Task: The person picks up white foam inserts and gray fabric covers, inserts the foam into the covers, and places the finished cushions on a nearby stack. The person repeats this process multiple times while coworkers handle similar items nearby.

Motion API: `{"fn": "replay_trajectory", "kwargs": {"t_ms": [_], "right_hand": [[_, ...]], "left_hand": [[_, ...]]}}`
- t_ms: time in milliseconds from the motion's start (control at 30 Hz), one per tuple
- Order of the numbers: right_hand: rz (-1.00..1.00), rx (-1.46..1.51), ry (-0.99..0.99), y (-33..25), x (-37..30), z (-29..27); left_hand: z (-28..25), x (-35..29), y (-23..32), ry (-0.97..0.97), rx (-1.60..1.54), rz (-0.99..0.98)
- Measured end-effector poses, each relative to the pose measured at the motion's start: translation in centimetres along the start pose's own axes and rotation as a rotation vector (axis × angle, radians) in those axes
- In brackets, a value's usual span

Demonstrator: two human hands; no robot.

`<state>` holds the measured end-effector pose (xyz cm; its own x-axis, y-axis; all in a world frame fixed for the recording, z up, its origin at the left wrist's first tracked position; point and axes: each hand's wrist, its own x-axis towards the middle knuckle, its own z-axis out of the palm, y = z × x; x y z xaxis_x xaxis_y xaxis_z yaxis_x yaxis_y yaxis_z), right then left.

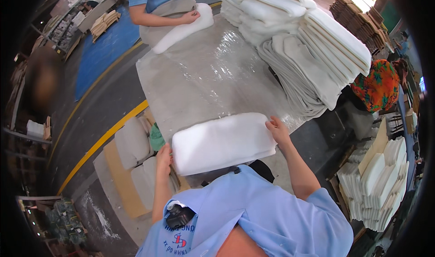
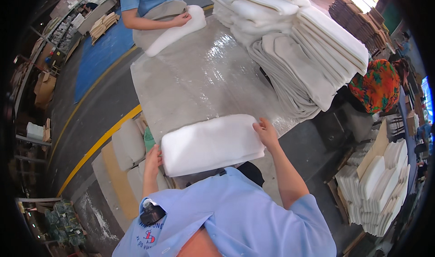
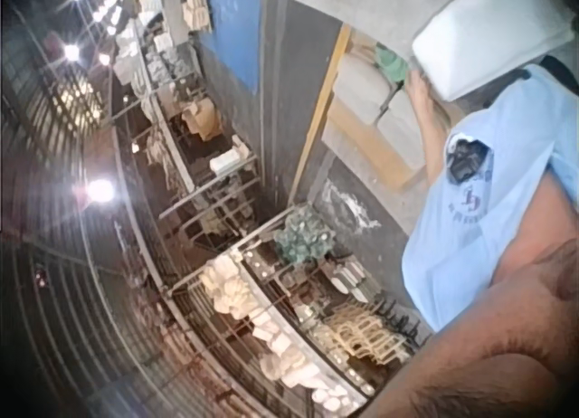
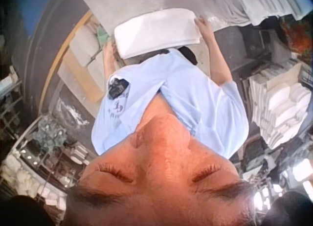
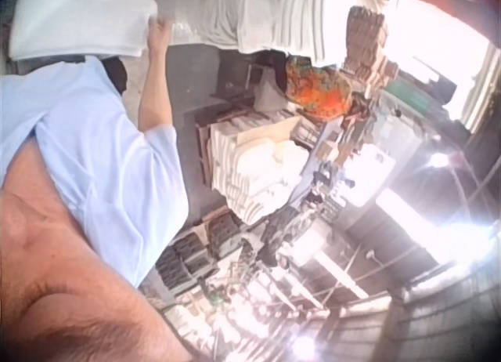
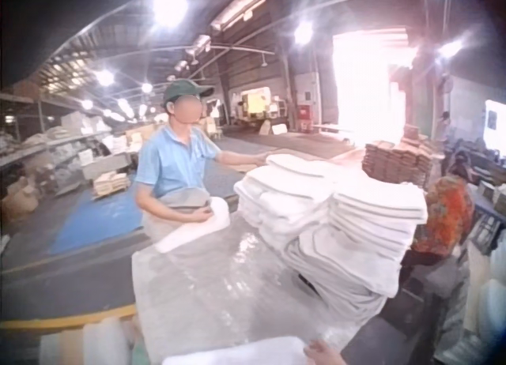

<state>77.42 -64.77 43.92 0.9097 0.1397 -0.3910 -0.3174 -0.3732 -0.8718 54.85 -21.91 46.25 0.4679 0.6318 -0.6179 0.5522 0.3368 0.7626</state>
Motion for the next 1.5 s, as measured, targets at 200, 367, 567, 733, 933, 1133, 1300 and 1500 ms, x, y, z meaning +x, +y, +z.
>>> {"fn": "replay_trajectory", "kwargs": {"t_ms": [200, 367, 567, 733, 933, 1133, 1300, 1500], "right_hand": [[-0.061, -0.451, 0.105, -3.5, 1.4, 4.7], [-0.505, -0.935, 0.079, -6.5, -0.2, 9.0], [-0.775, -1.062, -0.199, -7.2, -0.4, 17.0], [-0.713, -1.079, -0.260, -6.1, -0.4, 16.5], [-0.708, -1.105, -0.281, -6.3, -0.5, 16.5], [-0.685, -1.057, -0.269, -6.0, 0.3, 16.1], [-0.628, -0.773, -0.376, -5.8, 2.8, 18.1], [-0.658, -0.947, -0.129, -7.8, 0.9, 12.9]], "left_hand": [[2.5, 2.8, 0.3, 0.228, 0.644, 0.352], [7.0, -0.1, 2.5, 0.230, 1.069, 0.843], [14.1, 0.1, 1.9, 0.033, 1.155, 1.137], [13.9, 0.7, 0.4, 0.019, 1.161, 1.094], [12.8, 0.8, 0.3, 0.032, 1.172, 1.045], [13.0, 0.7, 1.7, -0.018, 1.212, 0.983], [12.7, 3.0, 2.5, -0.159, 1.144, 1.165], [7.5, 2.5, 3.5, 0.181, 1.484, 1.441]]}}
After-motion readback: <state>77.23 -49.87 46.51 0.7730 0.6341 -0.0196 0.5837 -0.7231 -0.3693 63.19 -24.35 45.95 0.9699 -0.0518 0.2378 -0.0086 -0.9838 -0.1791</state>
